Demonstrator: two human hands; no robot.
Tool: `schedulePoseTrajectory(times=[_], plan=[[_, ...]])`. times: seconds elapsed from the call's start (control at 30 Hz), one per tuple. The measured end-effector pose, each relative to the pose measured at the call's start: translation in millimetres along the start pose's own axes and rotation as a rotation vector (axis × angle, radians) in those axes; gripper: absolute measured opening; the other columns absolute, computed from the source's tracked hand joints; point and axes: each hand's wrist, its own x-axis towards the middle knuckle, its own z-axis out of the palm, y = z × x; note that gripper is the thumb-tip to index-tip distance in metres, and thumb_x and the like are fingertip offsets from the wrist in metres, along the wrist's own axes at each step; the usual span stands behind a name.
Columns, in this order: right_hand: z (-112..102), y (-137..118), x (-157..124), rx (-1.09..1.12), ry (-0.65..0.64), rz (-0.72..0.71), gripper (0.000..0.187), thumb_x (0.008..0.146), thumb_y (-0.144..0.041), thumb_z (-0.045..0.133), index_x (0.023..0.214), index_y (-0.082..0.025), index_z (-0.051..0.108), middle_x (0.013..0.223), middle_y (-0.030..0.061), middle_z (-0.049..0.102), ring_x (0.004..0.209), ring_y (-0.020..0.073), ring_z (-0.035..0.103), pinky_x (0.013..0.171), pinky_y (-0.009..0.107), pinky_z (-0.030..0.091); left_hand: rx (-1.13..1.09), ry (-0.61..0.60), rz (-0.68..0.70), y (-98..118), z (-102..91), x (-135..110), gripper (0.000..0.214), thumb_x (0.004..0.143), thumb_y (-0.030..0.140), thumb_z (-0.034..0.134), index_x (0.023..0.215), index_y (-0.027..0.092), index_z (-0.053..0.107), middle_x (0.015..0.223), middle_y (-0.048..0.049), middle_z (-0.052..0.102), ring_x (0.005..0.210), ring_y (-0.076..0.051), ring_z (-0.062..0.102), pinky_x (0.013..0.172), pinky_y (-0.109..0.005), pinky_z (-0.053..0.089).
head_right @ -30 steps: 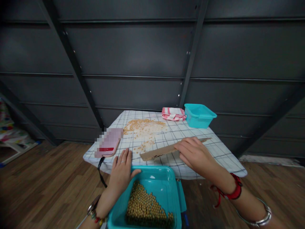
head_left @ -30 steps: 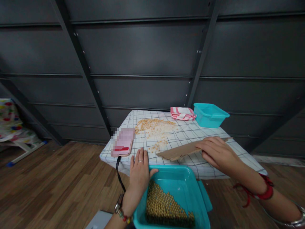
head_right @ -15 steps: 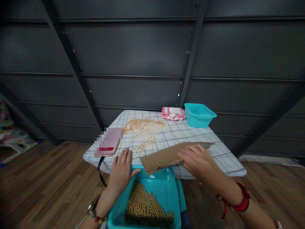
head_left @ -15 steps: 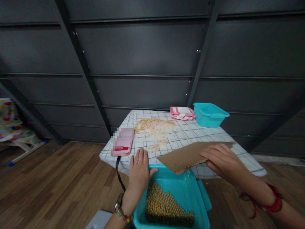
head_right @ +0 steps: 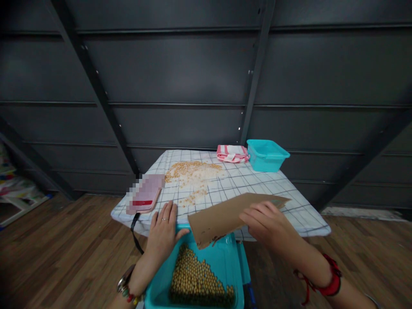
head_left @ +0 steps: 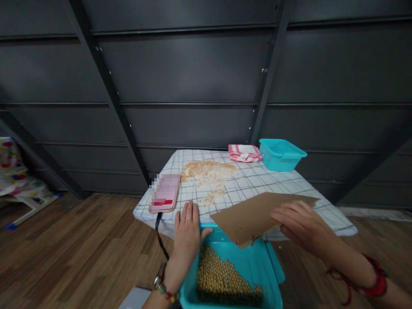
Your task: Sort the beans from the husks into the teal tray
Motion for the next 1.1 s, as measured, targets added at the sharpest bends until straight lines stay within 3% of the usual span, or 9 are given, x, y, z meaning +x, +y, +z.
schedulePoseTrajectory(times=[0.33,0.57,0.67,0.87,1.1], plan=[[-23.8,-12.4,-5.3,0.050,0.005,-0.026,0.021,0.086,-0.010,0.038,0.097,-0.020,0.053,0.077,0.0009,0.064,0.072,0.0142,0.056,0.066,0.028,0.044,-0.017,0.010,-0.002,-0.5,-0.2,-2.0,0.057,0.077,0.036,0.049,0.126,0.008,0.042,0.131,-0.0199,0.046,0.120,-0.030,0.042,0.095,-0.049,0.038],[-38.2,-12.8,2.4,0.057,0.044,-0.017,0.019,0.088,-0.013,0.037,0.093,-0.019,0.054,0.074,0.0009,0.064,0.070,0.0130,0.058,0.066,0.026,0.046,0.002,-0.020,-0.006,0.4,-4.4,-0.4,0.061,0.078,0.047,0.046,0.124,0.007,0.045,0.131,-0.0198,0.047,0.120,-0.030,0.044,0.095,-0.048,0.039],[-28.6,-1.1,3.2,0.060,0.028,0.004,0.022,0.088,-0.013,0.034,0.097,-0.019,0.053,0.078,0.0025,0.066,0.073,0.0134,0.059,0.067,0.027,0.046,0.024,-0.034,-0.026,1.6,-5.4,-0.6,0.059,0.080,0.046,0.044,0.125,0.008,0.044,0.131,-0.0183,0.047,0.120,-0.029,0.044,0.095,-0.047,0.039],[16.3,30.5,1.5,-0.069,0.038,-0.070,0.031,0.087,-0.006,0.034,0.111,-0.015,0.051,0.099,0.0094,0.066,0.094,0.0174,0.060,0.075,0.032,0.045,0.017,-0.018,-0.007,-0.8,-1.2,-1.5,0.066,0.079,0.056,0.036,0.124,0.008,0.046,0.130,-0.0203,0.047,0.119,-0.031,0.044,0.094,-0.049,0.039],[45.5,45.0,-12.8,-0.035,0.074,-0.046,0.037,0.087,-0.004,0.035,0.120,-0.015,0.047,0.102,0.0102,0.066,0.097,0.0170,0.061,0.078,0.033,0.049,0.004,0.001,-0.007,-1.0,3.1,-2.3,0.070,0.078,0.058,0.036,0.125,0.007,0.044,0.130,-0.0213,0.047,0.119,-0.032,0.043,0.093,-0.050,0.039]])
